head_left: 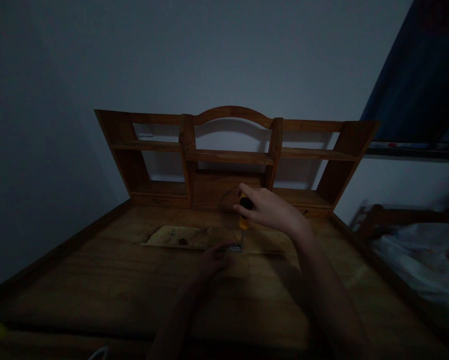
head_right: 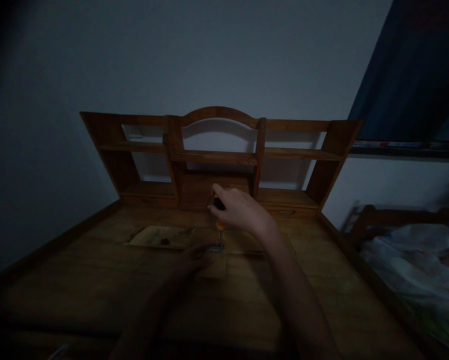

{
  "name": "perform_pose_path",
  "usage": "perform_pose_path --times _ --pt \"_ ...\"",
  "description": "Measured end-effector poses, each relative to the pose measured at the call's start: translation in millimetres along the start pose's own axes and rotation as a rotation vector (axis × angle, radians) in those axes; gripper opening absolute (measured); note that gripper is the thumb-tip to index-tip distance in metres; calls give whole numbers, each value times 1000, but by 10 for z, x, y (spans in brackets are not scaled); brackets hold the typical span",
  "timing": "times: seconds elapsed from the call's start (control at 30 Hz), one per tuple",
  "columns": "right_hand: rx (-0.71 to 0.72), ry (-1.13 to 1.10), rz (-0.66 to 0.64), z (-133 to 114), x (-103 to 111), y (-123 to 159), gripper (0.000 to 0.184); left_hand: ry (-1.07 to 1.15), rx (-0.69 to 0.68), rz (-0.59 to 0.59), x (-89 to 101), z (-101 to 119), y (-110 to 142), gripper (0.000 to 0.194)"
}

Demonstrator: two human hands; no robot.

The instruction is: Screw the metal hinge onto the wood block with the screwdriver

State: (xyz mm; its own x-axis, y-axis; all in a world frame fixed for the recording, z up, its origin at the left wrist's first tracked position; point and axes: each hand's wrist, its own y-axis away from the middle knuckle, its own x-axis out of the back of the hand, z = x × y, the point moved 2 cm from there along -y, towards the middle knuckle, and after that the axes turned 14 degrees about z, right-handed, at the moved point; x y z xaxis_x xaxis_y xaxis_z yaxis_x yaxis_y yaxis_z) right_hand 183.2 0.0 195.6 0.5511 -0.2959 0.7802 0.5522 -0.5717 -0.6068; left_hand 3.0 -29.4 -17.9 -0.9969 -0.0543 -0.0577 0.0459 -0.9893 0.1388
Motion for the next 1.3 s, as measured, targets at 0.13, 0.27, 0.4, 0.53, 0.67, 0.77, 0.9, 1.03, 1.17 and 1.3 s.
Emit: perform_pose_path --times 0.13,0.27,0.4,0.53,0.67,0.77,0.9,1.03,1.17,1.3 --pt "32 -29 42 11 1 -13 27 19 13 11 -6 -7 -5 73" --pt "98 -133 3 15 -13 -23 23 30 12 20 -1 -14 -14 74" --pt "-26 34 24 25 -8 2 28 0 17 27 3 -14 -12 73" --pt "0 38 32 2 3 16 29 4 6 22 2 -32 -21 71" --pt "50 -43 2 -28 -11 10 22 4 -4 32 3 -52 -42 70" --pt "-22 55 42 -21 -14 5 24 0 -11 40 9 -56 -49 70" --pt "-20 40 28 -2 -11 -3 25 -1 -10 27 3 -21 -20 71" --pt "2 -19 4 -1 -13 -14 23 -27 2 36 -16 48 25 71" --pt "-84 125 29 31 -15 -16 33 -38 1 47 -10 54 20 70" --pt "-12 35 22 59 -12 -18 31 -28 8 22 15 2 -11 72"
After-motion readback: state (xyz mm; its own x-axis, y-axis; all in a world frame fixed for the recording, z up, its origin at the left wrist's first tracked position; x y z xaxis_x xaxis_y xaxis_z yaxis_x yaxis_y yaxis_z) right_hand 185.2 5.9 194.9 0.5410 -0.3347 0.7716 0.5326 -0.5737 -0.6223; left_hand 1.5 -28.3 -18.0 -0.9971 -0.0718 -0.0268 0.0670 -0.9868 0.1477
